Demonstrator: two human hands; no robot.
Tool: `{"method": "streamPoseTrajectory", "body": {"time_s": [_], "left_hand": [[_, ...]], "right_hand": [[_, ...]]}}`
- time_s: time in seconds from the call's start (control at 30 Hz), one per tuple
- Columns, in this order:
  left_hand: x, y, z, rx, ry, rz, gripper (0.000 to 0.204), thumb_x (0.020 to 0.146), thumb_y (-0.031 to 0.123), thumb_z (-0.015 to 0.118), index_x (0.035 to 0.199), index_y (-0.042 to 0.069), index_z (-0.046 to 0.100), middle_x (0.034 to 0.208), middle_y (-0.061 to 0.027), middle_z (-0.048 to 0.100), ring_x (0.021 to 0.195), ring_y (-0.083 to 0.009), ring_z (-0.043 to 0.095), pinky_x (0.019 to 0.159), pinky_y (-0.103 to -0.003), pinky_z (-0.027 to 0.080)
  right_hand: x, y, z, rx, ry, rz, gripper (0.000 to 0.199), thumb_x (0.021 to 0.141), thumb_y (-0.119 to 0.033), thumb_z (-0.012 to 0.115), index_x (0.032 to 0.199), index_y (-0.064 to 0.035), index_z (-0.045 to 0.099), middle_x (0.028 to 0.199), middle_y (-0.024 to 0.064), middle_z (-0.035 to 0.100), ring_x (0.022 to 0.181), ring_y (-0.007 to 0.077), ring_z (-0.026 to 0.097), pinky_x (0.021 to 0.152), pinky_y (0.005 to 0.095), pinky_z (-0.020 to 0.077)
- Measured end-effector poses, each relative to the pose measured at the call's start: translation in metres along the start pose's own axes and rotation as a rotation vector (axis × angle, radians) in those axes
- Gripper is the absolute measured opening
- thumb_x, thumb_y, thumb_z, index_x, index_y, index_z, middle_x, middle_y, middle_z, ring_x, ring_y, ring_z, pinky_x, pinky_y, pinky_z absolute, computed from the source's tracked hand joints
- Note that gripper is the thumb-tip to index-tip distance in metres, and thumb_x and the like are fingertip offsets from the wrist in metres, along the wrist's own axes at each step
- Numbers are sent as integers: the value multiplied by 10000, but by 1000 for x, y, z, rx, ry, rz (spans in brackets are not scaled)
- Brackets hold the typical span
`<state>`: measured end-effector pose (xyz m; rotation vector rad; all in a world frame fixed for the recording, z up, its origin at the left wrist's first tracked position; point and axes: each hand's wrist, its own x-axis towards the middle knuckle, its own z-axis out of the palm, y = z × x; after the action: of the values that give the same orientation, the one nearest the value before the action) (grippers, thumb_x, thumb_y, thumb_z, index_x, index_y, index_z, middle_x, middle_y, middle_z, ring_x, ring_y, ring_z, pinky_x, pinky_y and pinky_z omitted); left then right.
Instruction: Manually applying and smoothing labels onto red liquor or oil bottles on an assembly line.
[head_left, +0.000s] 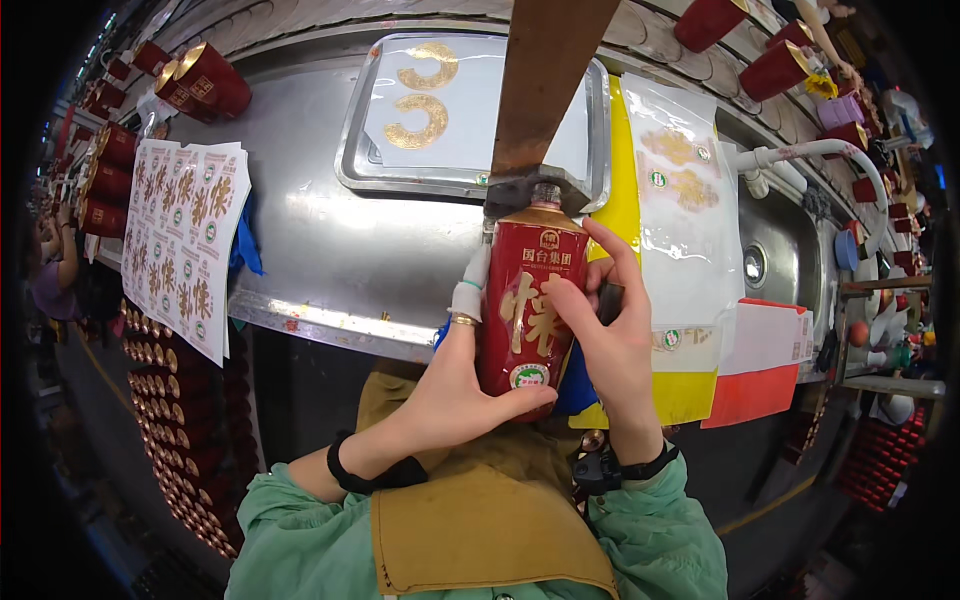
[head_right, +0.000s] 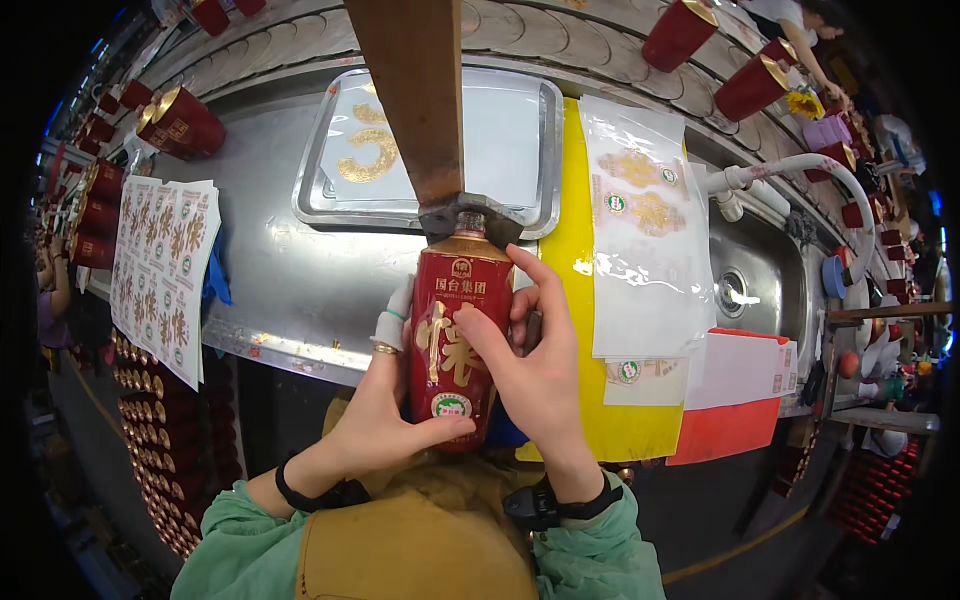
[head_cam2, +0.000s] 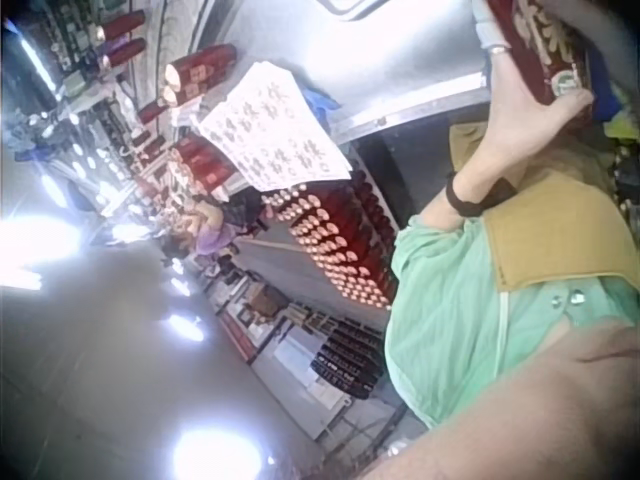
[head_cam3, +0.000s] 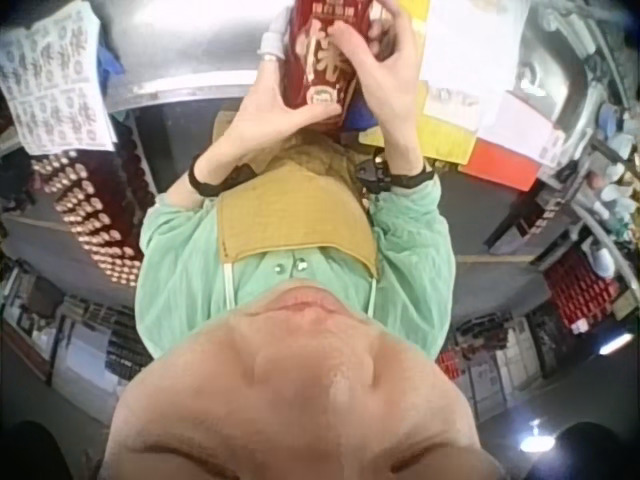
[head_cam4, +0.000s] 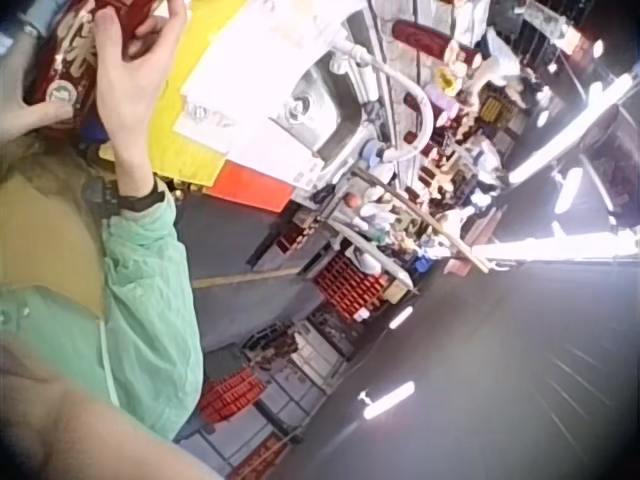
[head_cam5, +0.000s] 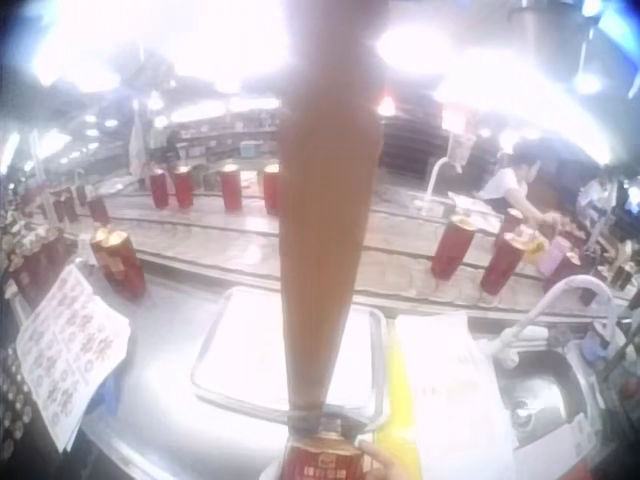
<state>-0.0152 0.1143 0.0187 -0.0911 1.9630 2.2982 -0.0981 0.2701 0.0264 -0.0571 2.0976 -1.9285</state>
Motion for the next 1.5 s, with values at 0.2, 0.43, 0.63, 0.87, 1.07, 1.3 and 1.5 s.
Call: {"method": "streamPoseTrajectory", "body": {"time_s": [0.2,0.43,0.63,0.87,1.07,1.3,1.5], "left_hand": [[2,-1,-14,-365,-13,-115,960,972,28,683,1656,29,10,1658,-189,237,1514,-265,317,1235,-418,301],[1,-9,-15,-315,-30,-105,929,997,34,661,1657,22,7,1651,-191,255,1492,-251,358,1232,-411,324],[0,-8,-15,-300,-25,-79,925,997,32,660,1654,18,8,1644,-185,269,1486,-235,365,1232,-407,332],[-2,-8,-17,-297,-51,-104,1141,867,43,818,1649,10,-12,1663,-182,228,1524,-259,302,1251,-423,281],[-4,-7,-16,-188,-69,-95,1187,837,42,841,1650,17,-23,1671,-191,204,1540,-270,279,1255,-421,272],[-3,-6,-16,-167,-75,-84,1155,862,44,819,1654,33,-20,1681,-188,185,1552,-271,257,1262,-419,263],[-6,-5,-16,-165,-67,-103,1160,864,48,817,1651,25,-35,1678,-193,197,1549,-273,269,1259,-421,270]], "right_hand": [[-15,6,-18,135,-83,46,828,839,-70,843,1551,-70,421,955,-43,488,775,30,433,716,180,380],[-45,20,-40,-154,-267,4,1228,667,-229,996,1645,-104,264,1073,2,500,771,86,426,717,223,395],[-48,28,-40,-107,-270,26,1232,674,-190,988,1656,-121,247,1079,9,491,778,99,428,725,230,403],[-29,8,-37,-73,-232,-3,996,788,-133,914,1605,-79,347,989,-31,526,715,17,406,659,169,349],[-9,3,-11,50,-39,6,667,925,-132,790,1494,-20,460,907,-46,493,763,16,435,676,174,392],[-6,3,-2,20,-16,76,642,925,-148,795,1464,-14,472,888,-55,426,767,21,418,672,165,379],[-6,2,-2,31,-4,84,665,914,-149,806,1471,-14,470,885,-57,430,773,22,420,673,166,374]]}}
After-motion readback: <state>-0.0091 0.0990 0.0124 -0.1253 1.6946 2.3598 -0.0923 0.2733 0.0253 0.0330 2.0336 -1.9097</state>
